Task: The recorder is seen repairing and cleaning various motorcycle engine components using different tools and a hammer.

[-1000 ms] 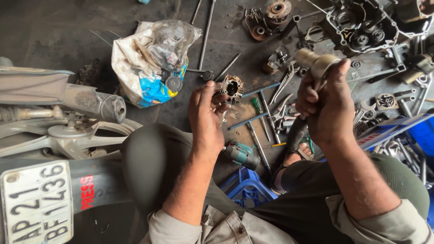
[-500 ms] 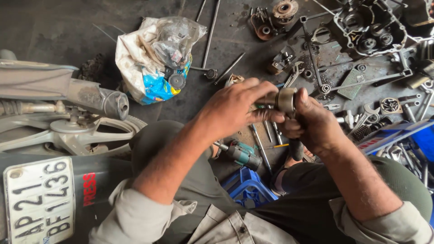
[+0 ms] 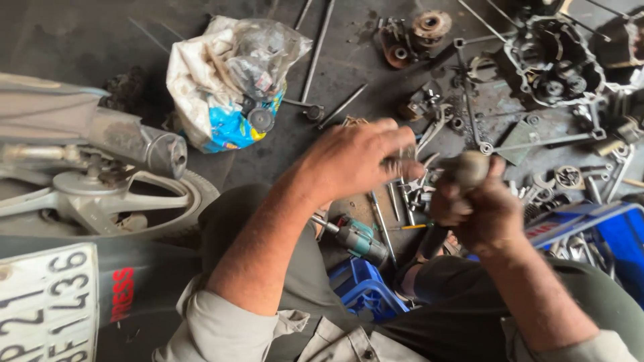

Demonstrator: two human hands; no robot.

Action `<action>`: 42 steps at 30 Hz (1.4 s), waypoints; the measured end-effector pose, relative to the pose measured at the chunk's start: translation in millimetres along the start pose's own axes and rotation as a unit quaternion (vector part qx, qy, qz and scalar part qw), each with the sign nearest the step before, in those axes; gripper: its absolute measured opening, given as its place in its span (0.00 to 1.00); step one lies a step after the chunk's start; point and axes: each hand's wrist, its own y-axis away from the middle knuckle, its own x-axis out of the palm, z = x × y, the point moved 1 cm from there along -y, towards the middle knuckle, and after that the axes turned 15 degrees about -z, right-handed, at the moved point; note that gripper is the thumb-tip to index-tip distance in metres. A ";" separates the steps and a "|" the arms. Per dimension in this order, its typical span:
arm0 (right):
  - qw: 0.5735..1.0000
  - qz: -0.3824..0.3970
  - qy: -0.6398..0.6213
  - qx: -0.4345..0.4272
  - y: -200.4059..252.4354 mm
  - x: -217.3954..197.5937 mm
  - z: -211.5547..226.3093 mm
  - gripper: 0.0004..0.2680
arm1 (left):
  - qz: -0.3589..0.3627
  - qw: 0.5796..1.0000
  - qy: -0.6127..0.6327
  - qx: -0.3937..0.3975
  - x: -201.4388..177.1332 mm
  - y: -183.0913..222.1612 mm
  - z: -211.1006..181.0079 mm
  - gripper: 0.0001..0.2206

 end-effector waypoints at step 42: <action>0.678 -0.198 0.706 0.049 -151.6 -143.2 -227.0 0.16 | -0.054 0.783 0.426 -0.451 33.3 -9.3 68.8 0.30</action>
